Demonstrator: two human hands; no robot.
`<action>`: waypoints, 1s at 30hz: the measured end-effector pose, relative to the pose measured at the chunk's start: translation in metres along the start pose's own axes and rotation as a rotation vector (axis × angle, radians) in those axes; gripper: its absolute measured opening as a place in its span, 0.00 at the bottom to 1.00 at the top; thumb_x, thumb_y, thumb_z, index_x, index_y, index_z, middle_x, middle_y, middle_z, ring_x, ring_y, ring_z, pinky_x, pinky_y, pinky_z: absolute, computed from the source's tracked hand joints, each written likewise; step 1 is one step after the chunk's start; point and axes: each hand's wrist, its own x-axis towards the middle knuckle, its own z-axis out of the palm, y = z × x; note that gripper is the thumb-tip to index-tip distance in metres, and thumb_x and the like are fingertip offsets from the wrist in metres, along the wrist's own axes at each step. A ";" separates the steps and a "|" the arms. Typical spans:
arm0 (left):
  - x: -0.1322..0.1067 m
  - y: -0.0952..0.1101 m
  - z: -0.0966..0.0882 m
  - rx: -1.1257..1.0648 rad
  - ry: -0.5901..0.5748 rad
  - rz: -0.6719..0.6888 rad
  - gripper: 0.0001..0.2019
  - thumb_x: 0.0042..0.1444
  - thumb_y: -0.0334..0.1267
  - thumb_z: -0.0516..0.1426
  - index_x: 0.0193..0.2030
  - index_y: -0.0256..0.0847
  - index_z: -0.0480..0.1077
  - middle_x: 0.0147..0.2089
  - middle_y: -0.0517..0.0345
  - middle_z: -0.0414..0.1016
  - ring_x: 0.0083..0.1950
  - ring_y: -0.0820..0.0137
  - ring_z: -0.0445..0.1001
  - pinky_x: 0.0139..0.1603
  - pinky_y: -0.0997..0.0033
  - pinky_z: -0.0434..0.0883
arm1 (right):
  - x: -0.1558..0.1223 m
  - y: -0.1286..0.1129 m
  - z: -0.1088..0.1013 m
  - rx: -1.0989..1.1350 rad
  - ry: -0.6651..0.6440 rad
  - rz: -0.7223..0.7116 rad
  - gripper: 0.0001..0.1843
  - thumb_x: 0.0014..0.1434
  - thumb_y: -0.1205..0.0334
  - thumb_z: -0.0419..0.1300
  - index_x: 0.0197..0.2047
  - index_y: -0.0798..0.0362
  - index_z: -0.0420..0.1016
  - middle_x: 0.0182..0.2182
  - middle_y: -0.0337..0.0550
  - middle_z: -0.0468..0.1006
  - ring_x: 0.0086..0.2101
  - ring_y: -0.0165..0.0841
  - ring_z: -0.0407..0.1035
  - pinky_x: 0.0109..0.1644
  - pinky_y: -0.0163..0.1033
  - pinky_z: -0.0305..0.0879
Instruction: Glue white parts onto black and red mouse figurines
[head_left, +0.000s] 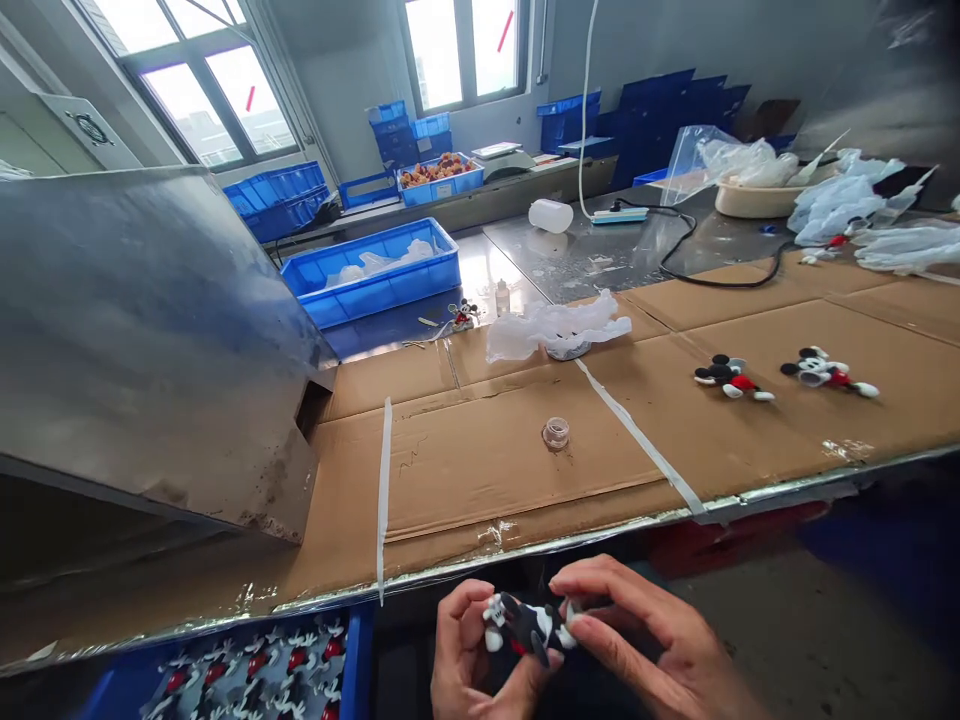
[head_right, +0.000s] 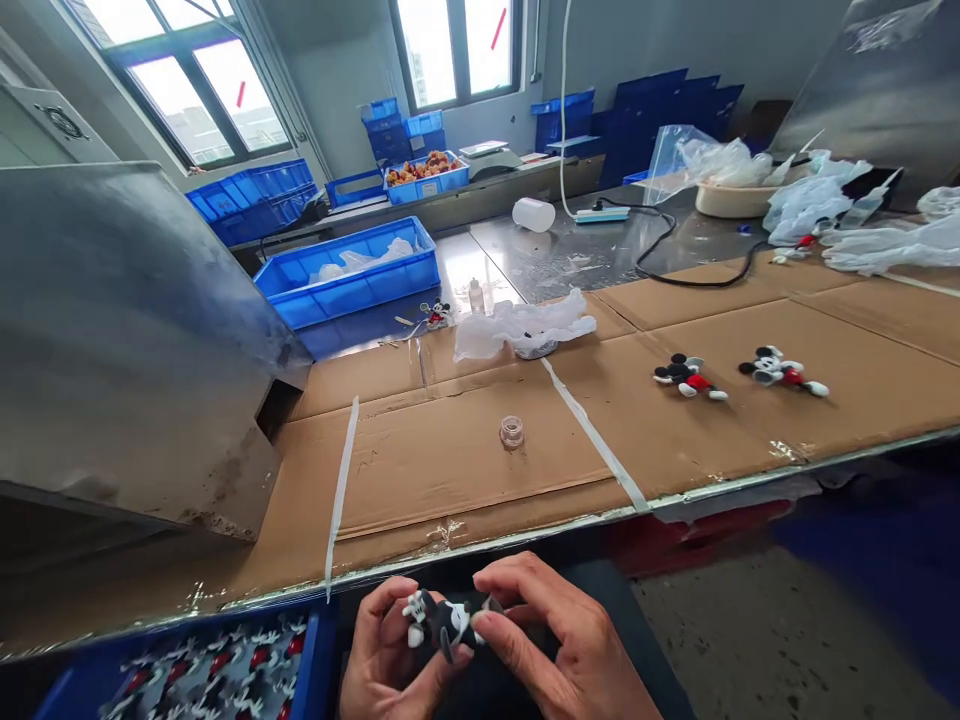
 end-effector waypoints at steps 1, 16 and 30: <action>0.005 0.001 0.000 -0.098 -0.045 -0.047 0.29 0.27 0.41 0.79 0.38 0.46 0.74 0.31 0.61 0.82 0.28 0.70 0.78 0.30 0.76 0.75 | 0.000 0.000 -0.001 0.013 -0.021 -0.020 0.09 0.67 0.63 0.63 0.48 0.40 0.80 0.42 0.36 0.80 0.42 0.33 0.77 0.43 0.29 0.75; -0.001 -0.014 -0.019 -0.281 0.110 -0.166 0.29 0.28 0.53 0.77 0.37 0.40 0.84 0.39 0.45 0.86 0.39 0.57 0.85 0.35 0.68 0.82 | 0.019 0.006 0.046 -0.100 0.009 -0.406 0.07 0.67 0.58 0.67 0.48 0.47 0.79 0.38 0.41 0.81 0.35 0.32 0.77 0.40 0.29 0.76; 0.000 0.006 -0.036 -0.457 0.080 -0.240 0.19 0.39 0.45 0.77 0.35 0.35 0.83 0.33 0.52 0.84 0.34 0.72 0.80 0.40 0.76 0.78 | 0.034 0.031 0.058 0.264 -0.175 0.138 0.17 0.60 0.46 0.70 0.35 0.52 0.84 0.33 0.43 0.82 0.35 0.37 0.77 0.41 0.33 0.74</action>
